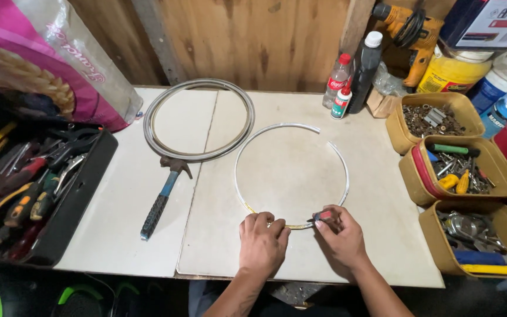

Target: Repairing a circular rim by seating a component into its groove using a hammer and a small tool

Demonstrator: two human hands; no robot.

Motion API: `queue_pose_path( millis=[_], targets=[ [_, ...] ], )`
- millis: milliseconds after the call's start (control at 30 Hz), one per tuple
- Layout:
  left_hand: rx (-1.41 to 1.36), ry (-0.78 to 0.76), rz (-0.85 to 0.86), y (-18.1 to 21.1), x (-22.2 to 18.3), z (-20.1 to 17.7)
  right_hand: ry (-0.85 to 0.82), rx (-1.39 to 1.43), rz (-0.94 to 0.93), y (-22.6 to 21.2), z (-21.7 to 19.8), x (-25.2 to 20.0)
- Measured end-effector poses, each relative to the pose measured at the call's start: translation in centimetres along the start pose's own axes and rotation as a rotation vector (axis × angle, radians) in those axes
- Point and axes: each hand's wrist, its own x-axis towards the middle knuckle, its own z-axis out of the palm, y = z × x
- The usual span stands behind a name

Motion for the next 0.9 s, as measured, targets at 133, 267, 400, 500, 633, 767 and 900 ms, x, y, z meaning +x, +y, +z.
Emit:
queue_pose_path(
  millis=[133,267,400,500,633,767,900],
  targets=[
    [0.023,0.055,0.048,0.3,-0.1,-0.1,-0.012,-0.018,0.033,-0.1,0.2,-0.1],
    [0.026,0.034,0.046,0.2,0.0,-0.1,-0.025,-0.104,-0.003,-0.3,0.5,-0.2],
    [0.035,0.038,0.055,0.3,0.0,-0.2,-0.055,-0.063,-0.029,-0.1,0.3,-0.1],
    [0.028,0.005,0.037,0.5,0.0,-0.4,-0.090,-0.099,-0.002,-0.9,0.1,-0.3],
    [0.036,-0.002,0.028,0.5,0.0,-0.3,-0.132,-0.126,0.017,-1.4,0.1,-0.4],
    [0.043,0.028,0.039,0.5,0.0,-0.1,-0.164,-0.088,-0.012,-1.3,0.1,-0.6],
    [0.052,0.043,0.044,0.6,0.1,-0.3,-0.180,-0.179,-0.064,-1.3,-0.1,-0.5]
  ],
)
